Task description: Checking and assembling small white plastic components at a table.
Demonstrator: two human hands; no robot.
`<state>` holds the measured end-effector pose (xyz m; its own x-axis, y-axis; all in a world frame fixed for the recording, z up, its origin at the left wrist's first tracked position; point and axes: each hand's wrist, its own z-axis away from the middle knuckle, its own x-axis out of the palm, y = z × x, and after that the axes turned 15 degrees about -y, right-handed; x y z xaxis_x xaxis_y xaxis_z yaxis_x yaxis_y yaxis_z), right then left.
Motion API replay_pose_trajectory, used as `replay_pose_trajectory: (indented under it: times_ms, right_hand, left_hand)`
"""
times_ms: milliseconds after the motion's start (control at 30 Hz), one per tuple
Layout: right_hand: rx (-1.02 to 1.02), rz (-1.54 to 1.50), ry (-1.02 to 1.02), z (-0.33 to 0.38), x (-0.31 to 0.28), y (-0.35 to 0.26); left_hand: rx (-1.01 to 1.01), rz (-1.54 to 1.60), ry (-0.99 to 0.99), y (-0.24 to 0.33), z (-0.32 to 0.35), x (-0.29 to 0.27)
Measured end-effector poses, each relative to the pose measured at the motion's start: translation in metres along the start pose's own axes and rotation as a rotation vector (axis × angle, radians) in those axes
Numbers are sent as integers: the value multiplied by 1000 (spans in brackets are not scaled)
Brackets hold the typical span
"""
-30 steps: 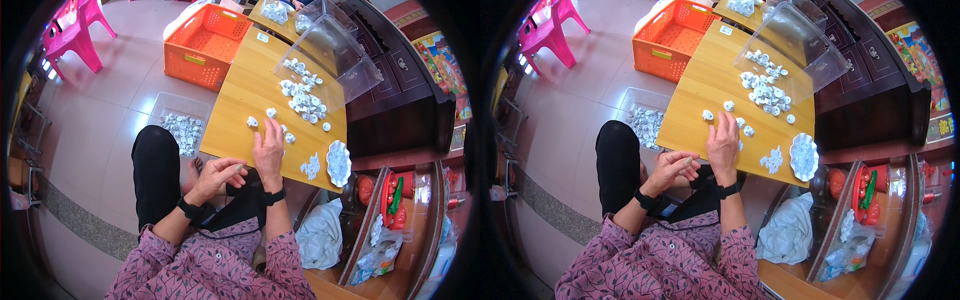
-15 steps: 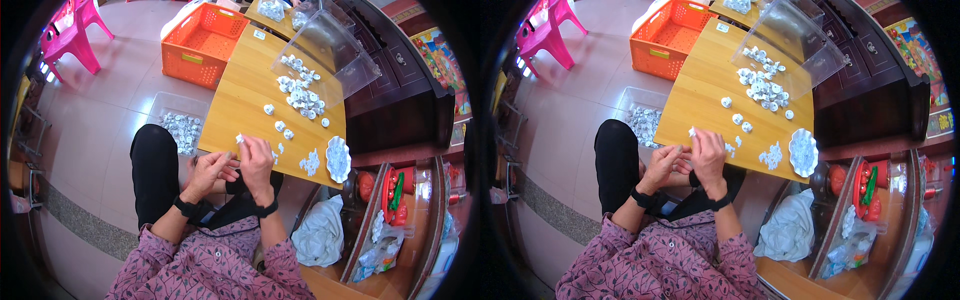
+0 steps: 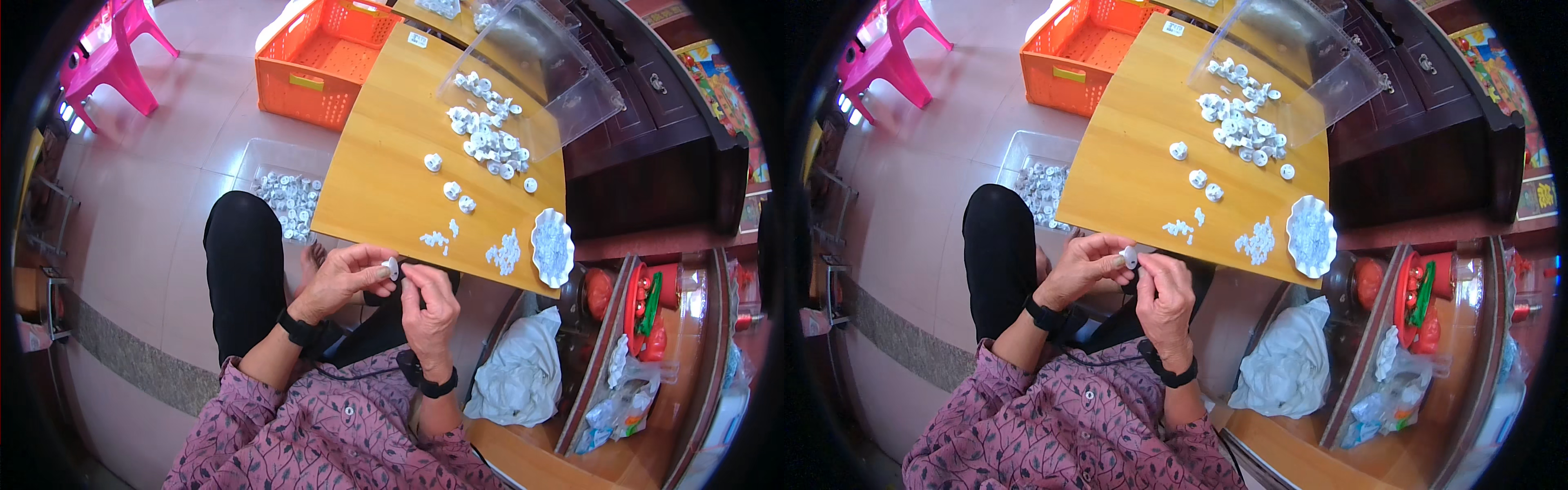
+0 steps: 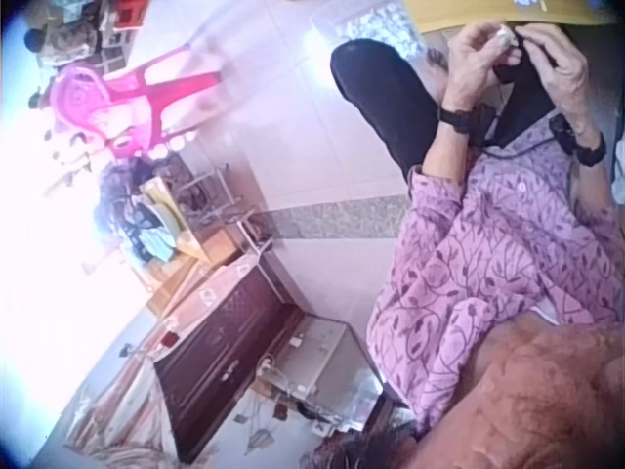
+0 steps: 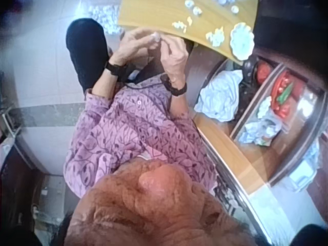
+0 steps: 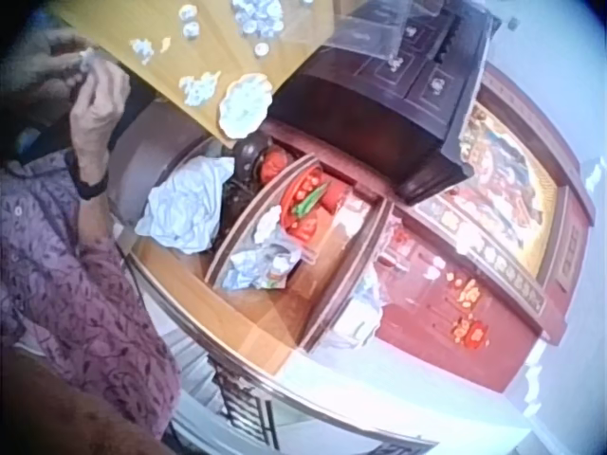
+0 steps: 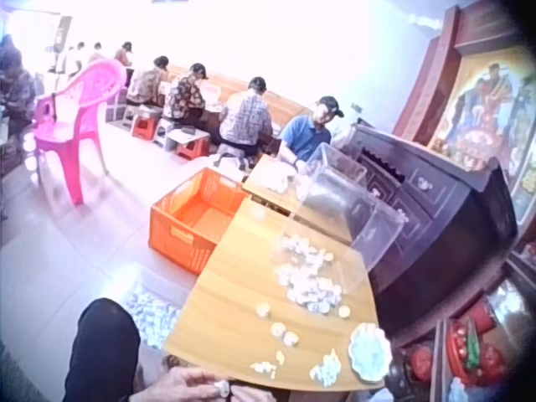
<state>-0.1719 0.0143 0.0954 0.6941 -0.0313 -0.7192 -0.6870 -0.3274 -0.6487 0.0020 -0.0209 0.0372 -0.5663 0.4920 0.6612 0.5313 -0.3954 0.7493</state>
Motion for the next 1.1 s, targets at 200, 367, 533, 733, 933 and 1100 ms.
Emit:
replay_pose_trajectory:
  times_ms: [200, 367, 533, 733, 933, 1100]
  right_hand:
    - [117, 404, 117, -2, -13, 34]
    - [131, 529, 12, 1, -14, 44]
    - [143, 595, -2, -2, -9, 48]
    - [73, 618, 84, 1, -5, 59]
    - [45, 557, 170, 4, -2, 63]
    - [272, -7, 202, 8, 1, 51]
  left_hand:
    - [16, 138, -37, -3, -2, -3]
    - [37, 214, -83, -4, -2, -5]
    - [57, 266, -82, -4, -1, -4]
    - [60, 264, -63, -6, -2, -6]
    - [80, 290, -62, -8, -3, -6]
    - [76, 256, -53, -8, -3, -5]
